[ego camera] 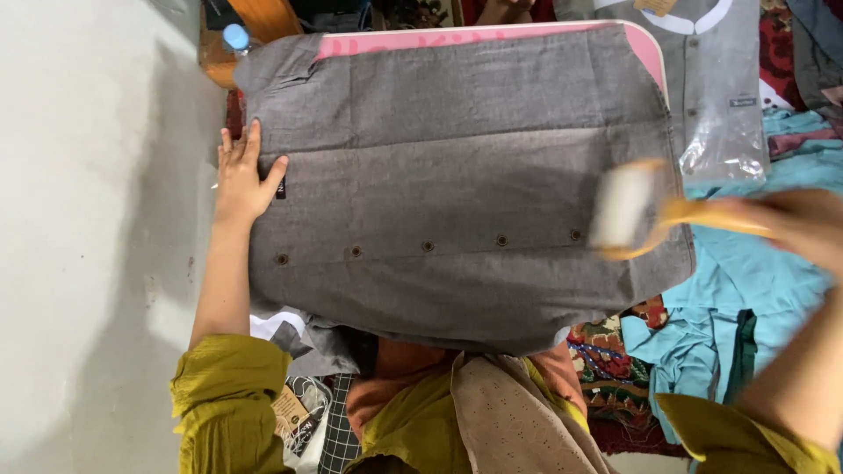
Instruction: Using a lint roller to remove lint and dust from a grey shirt laid out on a small table.
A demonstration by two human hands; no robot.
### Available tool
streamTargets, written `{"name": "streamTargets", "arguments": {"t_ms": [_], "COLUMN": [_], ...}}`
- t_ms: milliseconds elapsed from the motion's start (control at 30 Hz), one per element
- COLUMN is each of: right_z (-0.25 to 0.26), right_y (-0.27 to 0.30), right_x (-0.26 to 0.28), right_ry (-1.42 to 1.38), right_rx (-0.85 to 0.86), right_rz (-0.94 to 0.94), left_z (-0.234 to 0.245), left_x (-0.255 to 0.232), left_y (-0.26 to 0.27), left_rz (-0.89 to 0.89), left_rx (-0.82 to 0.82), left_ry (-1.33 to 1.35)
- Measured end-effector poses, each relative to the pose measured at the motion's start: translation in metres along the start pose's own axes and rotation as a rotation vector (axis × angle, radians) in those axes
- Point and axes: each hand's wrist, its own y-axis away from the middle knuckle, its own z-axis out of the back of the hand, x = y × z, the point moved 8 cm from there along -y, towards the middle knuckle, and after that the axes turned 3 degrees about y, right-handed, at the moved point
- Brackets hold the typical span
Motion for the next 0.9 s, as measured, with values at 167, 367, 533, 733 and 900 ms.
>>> {"name": "streamTargets", "arguments": {"t_ms": [167,367,533,733,900], "right_z": [-0.037,-0.121,-0.164,-0.053,-0.021], "right_y": [0.038,0.081,0.057,-0.031,-0.069], "right_x": [0.245,0.429,0.430,0.218,-0.036], "right_ry": [-0.295,-0.284,-0.045,0.142,-0.206], "right_rx": [0.129,0.362,0.296,0.283,0.074], "right_rz": [0.244,0.605,0.721,0.311,0.029], "left_z": [0.002,0.007,0.008,0.005,0.002], "left_x": [0.000,-0.005,-0.011,-0.010,-0.009], "left_y": [0.001,-0.001,0.001,0.000,-0.002], "left_rz": [-0.031,0.077,0.092,0.202,0.161], "left_rx": [-0.052,0.074,0.103,0.245,0.233], "left_ry": [-0.039,-0.034,-0.036,0.062,0.039]}}
